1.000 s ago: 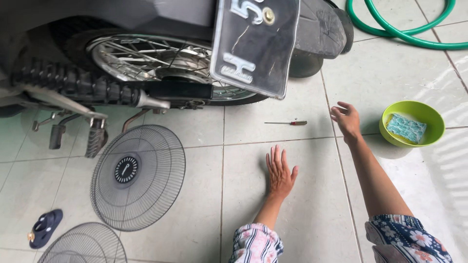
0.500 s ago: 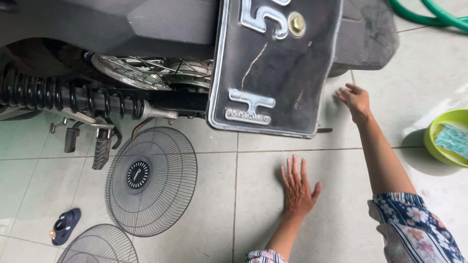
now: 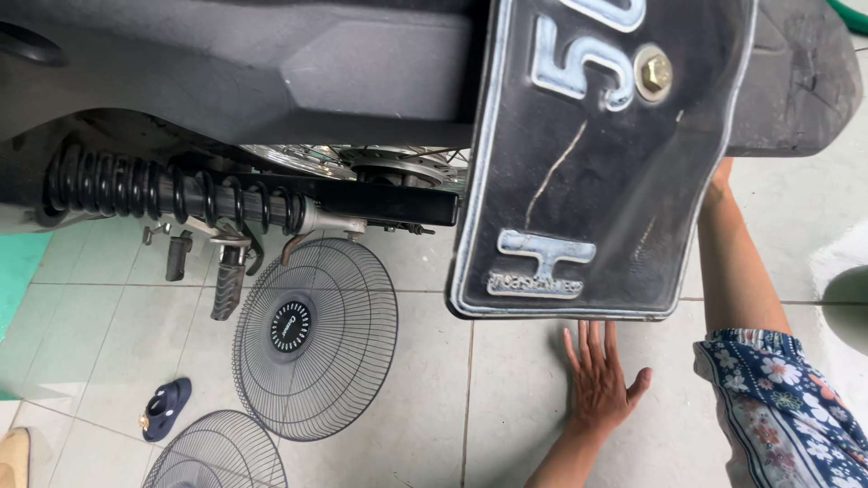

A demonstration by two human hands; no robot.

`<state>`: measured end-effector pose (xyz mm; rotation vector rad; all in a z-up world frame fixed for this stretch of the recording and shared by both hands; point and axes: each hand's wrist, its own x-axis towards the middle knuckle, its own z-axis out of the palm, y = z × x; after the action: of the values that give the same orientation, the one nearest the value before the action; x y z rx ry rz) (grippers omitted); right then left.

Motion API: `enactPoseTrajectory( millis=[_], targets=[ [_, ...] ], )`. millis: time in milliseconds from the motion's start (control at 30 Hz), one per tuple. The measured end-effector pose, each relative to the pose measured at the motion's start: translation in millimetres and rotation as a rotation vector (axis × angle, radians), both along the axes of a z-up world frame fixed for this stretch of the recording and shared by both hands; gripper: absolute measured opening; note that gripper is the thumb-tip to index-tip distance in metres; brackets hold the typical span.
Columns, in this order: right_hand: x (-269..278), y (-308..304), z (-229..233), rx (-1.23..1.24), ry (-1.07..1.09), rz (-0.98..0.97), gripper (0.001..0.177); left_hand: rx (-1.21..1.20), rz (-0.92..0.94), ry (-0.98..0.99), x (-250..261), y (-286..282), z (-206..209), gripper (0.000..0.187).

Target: The person assembles a disassembled pedestal fan on a tiled floor. They place the front and rear wire cages, attach the fan blades to the motor shaft, and secure the front cage with a plastic nut.

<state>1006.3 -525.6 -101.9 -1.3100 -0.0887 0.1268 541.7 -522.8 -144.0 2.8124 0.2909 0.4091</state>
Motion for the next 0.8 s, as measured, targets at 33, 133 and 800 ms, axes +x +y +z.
enactPoseTrajectory(
  millis=[33, 133, 800],
  targets=[
    [1.2, 3.0, 0.6, -0.013, 0.002, -0.020, 0.032, 0.047, 0.009, 0.003, -0.5, -0.5, -1.3, 0.104],
    [3.5, 1.5, 2.0, -0.053, -0.001, -0.093, 0.028, 0.073, 0.011, -0.007, 2.4, 2.9, -0.2, 0.104],
    [-201.3, -351.8, 72.5, -0.128, -0.134, -0.211, 0.032, -0.065, -0.024, -0.196, -0.2, 11.8, 28.8, 0.090]
  ],
)
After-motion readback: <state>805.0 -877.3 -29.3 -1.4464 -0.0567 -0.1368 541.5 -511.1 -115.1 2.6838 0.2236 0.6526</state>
